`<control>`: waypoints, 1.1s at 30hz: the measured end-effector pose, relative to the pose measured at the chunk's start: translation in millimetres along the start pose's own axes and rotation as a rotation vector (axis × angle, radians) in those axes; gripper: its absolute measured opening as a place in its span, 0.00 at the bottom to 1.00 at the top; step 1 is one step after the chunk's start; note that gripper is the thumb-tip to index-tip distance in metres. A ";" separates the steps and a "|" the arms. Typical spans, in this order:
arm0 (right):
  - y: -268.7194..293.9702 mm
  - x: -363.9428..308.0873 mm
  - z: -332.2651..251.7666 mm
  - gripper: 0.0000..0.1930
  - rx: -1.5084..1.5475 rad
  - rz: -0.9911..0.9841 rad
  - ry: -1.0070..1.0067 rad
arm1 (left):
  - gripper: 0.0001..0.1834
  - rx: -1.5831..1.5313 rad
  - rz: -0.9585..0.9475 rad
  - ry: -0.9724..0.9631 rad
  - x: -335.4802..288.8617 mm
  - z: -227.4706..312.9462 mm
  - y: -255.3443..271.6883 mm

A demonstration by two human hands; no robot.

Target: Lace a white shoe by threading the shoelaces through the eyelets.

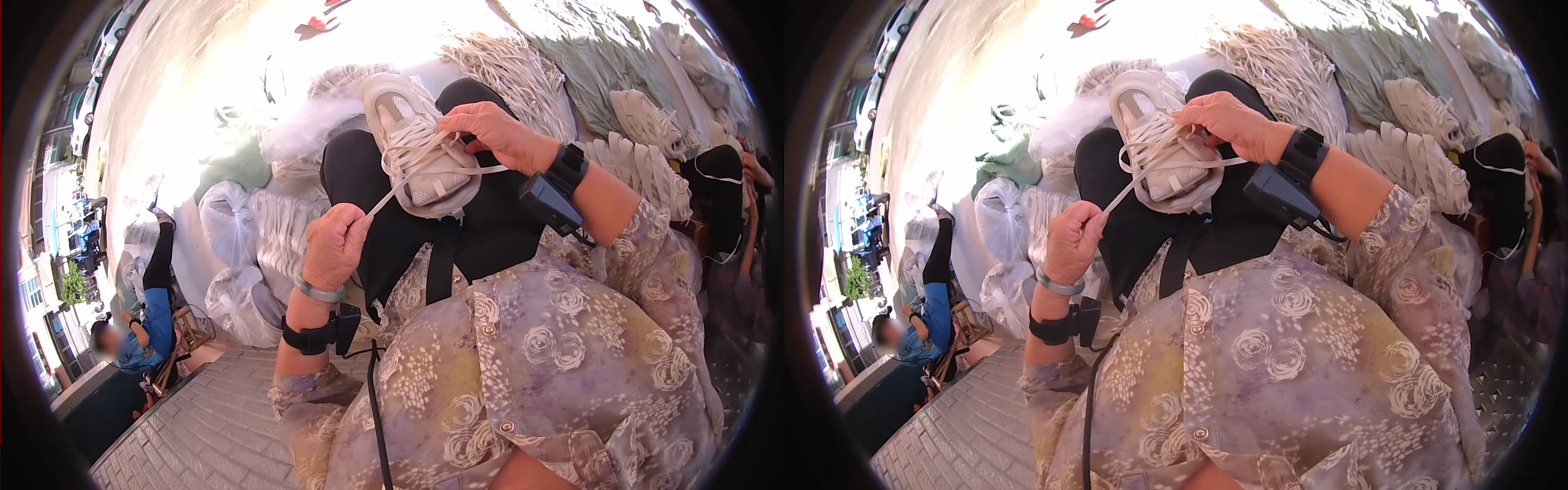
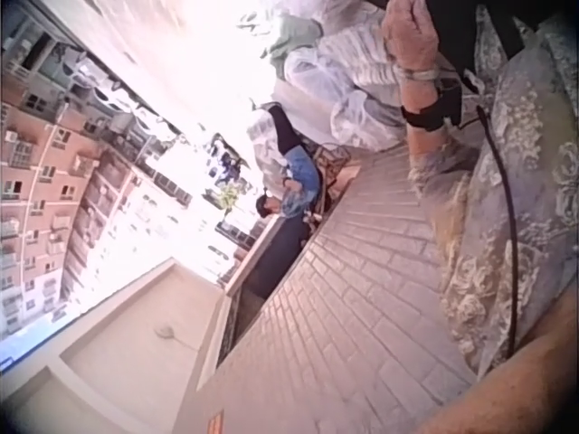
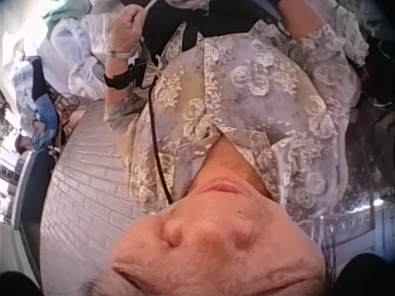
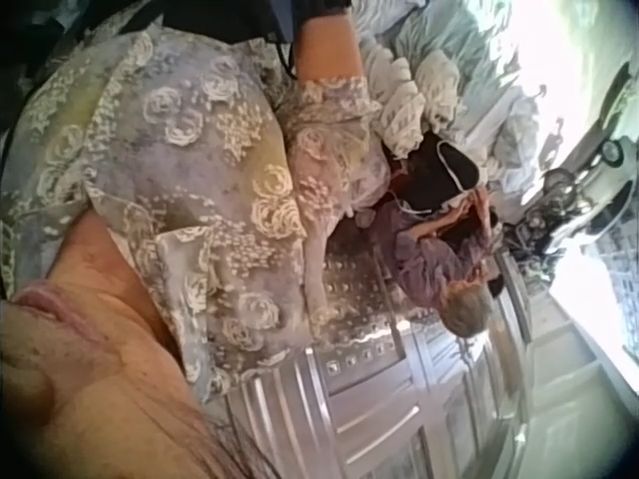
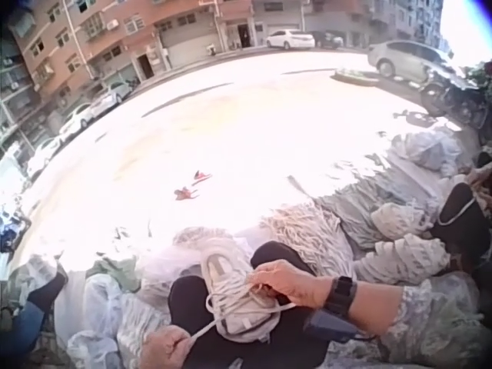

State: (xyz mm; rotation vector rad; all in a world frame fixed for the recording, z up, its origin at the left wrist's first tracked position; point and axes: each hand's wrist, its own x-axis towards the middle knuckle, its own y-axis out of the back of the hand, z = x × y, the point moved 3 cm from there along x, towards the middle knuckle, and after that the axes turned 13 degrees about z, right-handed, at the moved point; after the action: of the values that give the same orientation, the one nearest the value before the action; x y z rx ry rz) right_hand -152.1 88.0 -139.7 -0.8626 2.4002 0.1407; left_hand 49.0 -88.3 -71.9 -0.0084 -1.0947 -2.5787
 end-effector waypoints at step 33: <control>169.6 -64.3 36.7 0.07 -0.939 0.367 0.863 | 0.02 0.533 0.058 -0.098 -70.6 -60.5 34.7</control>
State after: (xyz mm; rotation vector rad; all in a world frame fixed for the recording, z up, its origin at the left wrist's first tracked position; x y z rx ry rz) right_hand -197.9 266.9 -150.1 -0.9633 3.3154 1.3672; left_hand 133.8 -131.6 -99.8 -0.0374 -1.7543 -2.1783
